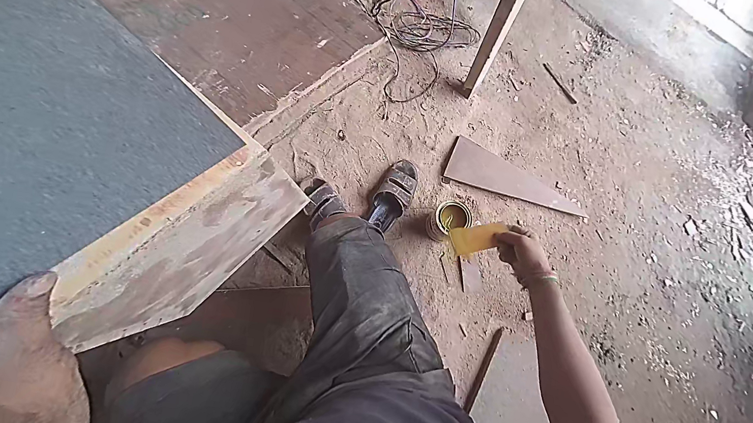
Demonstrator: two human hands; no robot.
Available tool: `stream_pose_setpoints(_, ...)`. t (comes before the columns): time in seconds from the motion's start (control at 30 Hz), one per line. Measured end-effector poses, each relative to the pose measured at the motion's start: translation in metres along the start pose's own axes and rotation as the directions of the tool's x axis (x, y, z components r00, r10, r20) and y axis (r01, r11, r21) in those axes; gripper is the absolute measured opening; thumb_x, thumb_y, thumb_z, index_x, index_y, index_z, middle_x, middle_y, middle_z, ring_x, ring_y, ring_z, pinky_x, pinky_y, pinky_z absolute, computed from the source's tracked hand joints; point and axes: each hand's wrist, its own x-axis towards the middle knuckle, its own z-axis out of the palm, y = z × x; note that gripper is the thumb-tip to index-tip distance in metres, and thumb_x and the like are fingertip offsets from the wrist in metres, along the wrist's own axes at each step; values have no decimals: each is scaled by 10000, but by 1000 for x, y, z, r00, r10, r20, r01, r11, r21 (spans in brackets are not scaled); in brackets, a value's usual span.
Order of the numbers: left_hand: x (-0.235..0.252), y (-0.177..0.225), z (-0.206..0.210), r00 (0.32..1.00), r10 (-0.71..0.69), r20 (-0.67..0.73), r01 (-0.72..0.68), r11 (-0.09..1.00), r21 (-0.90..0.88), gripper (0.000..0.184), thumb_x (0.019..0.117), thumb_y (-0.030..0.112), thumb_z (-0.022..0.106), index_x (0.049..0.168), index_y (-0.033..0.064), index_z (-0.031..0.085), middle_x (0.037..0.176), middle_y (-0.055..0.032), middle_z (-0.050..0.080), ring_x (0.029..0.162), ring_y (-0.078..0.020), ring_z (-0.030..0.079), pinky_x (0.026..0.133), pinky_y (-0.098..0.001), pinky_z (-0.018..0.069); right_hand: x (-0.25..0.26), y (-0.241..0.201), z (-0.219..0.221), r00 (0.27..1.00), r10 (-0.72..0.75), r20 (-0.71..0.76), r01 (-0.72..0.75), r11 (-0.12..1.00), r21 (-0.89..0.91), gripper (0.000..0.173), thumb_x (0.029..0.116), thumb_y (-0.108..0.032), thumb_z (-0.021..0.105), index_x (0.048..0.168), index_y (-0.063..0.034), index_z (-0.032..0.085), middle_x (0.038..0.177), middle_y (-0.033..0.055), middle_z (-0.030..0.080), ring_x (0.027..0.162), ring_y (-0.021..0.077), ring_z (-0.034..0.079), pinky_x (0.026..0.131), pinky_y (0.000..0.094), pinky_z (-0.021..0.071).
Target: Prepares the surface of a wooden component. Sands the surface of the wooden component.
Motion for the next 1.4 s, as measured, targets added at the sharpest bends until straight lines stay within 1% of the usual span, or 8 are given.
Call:
stream_pose_setpoints(0.17,2,-20,-3,984,152,-89,-136,977,164,940,776,469,875,1412,-121,510,1400,-322,503,1314,-318,517,1128,-345,411,-52,-115,16,881,-471,-40,473,873,121,137,973,-45,564,1078,-43,653,790,48,699,604,119,633,566,292,561)
stream_pose_setpoints(0.33,10,-38,-3,939,279,-203,-238,950,204,921,701,545,898,1338,-60,624,1242,-289,576,1169,-347,562,1045,-395,451,-87,-232,104,316,-922,226,946,324,-1,236,964,-142,664,1193,-119,616,983,-25,726,799,135,722,688,337,636)
stream_pose_setpoints(0.53,8,-44,3,934,272,-232,-230,953,196,919,690,600,881,1315,-34,649,1212,-264,593,1151,-349,559,1035,-419,446,-168,-270,307,-266,-878,398,945,-318,-71,194,1015,-133,619,1081,42,669,946,116,736,826,164,727,730,375,625)
stream_pose_setpoints(0.67,10,-43,3,932,260,-252,-217,958,186,913,688,604,880,1322,-13,655,1222,-254,596,1165,-343,563,1033,-423,458,-170,-245,421,-473,-676,565,806,-592,-33,195,1031,-148,530,970,-53,688,763,104,695,665,266,697,548,438,531)
stream_pose_setpoints(0.87,8,-45,5,927,269,-260,-219,954,206,939,680,628,874,1330,-10,649,1209,-235,595,1149,-340,558,1023,-431,453,-149,-253,457,-488,-350,800,700,-704,119,241,1036,-77,463,1087,-88,698,890,146,728,748,359,717,601,516,542)
stream_pose_setpoints(1.1,9,-42,5,922,271,-276,-224,956,190,930,684,614,875,1305,-42,656,1196,-261,599,1136,-349,558,1022,-423,440,-141,-256,448,-467,-279,839,690,-708,149,310,1035,-68,448,1131,-134,734,1160,83,751,977,343,719,756,508,562)
stream_pose_setpoints(1.3,10,-38,5,915,304,-265,-258,946,196,878,683,564,899,1262,-56,675,1168,-276,603,1125,-339,572,1022,-400,449,-183,-119,415,-238,-482,843,807,-581,-104,391,934,-155,631,1312,-65,678,1427,188,603,1128,369,655,806,542,514)
stream_pose_setpoints(1.4,10,-37,0,919,319,-231,-273,938,212,871,705,502,905,1287,-91,643,1185,-297,582,1131,-333,566,1023,-369,453,-203,-90,420,-115,-521,846,844,-500,-193,416,949,-155,588,1356,-108,660,1493,142,557,1270,359,570,866,572,467)
